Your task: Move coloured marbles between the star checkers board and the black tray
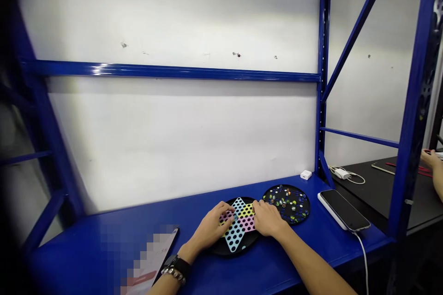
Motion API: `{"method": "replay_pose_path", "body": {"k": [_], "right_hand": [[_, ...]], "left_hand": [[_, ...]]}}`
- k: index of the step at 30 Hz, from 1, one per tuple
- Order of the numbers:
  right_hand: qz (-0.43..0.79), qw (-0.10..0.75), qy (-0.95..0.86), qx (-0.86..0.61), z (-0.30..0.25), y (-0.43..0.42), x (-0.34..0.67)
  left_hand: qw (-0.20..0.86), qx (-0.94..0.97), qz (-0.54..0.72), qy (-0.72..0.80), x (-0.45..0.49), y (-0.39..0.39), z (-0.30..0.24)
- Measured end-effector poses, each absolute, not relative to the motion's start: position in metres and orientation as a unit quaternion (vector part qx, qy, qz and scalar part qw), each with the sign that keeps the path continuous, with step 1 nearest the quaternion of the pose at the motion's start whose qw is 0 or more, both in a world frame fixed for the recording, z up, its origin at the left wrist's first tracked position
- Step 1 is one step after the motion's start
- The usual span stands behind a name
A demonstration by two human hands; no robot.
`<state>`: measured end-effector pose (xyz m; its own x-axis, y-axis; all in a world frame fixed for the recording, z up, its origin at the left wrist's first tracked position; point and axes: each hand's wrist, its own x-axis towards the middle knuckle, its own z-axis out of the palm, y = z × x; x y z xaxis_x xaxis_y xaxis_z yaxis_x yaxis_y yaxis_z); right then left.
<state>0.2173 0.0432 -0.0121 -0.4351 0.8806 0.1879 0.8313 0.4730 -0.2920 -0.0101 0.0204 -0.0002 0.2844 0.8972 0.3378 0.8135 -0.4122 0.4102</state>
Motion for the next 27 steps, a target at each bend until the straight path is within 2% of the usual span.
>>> {"method": "replay_pose_path", "body": {"k": [2,7,10,18,22,25,27], "right_hand": [[0.131,0.242,-0.823,-0.497,-0.013,0.050,0.222],[0.269,0.527,-0.641,-0.489,-0.007,0.080,0.254],[0.319,0.612,-0.544,-0.477,-0.005,0.094,0.278],[0.329,0.665,-0.459,-0.489,-0.001,0.097,0.294],[0.332,0.676,-0.429,-0.499,0.003,0.100,0.300],[0.312,0.628,-0.464,-0.541,0.005,0.100,0.306],[0.282,0.549,-0.540,-0.573,0.004,0.096,0.308]], "left_hand": [[0.073,0.802,0.242,0.540,-0.009,0.018,0.002],[0.056,0.822,0.196,0.532,-0.003,0.014,0.011],[0.049,0.837,0.190,0.510,0.003,0.017,0.012],[0.089,0.841,0.219,0.487,0.022,0.027,0.010],[0.075,0.853,0.260,0.446,0.051,0.031,0.014],[0.060,0.861,0.229,0.450,0.068,0.035,0.011],[0.058,0.859,0.210,0.462,0.071,0.037,0.008]]}}
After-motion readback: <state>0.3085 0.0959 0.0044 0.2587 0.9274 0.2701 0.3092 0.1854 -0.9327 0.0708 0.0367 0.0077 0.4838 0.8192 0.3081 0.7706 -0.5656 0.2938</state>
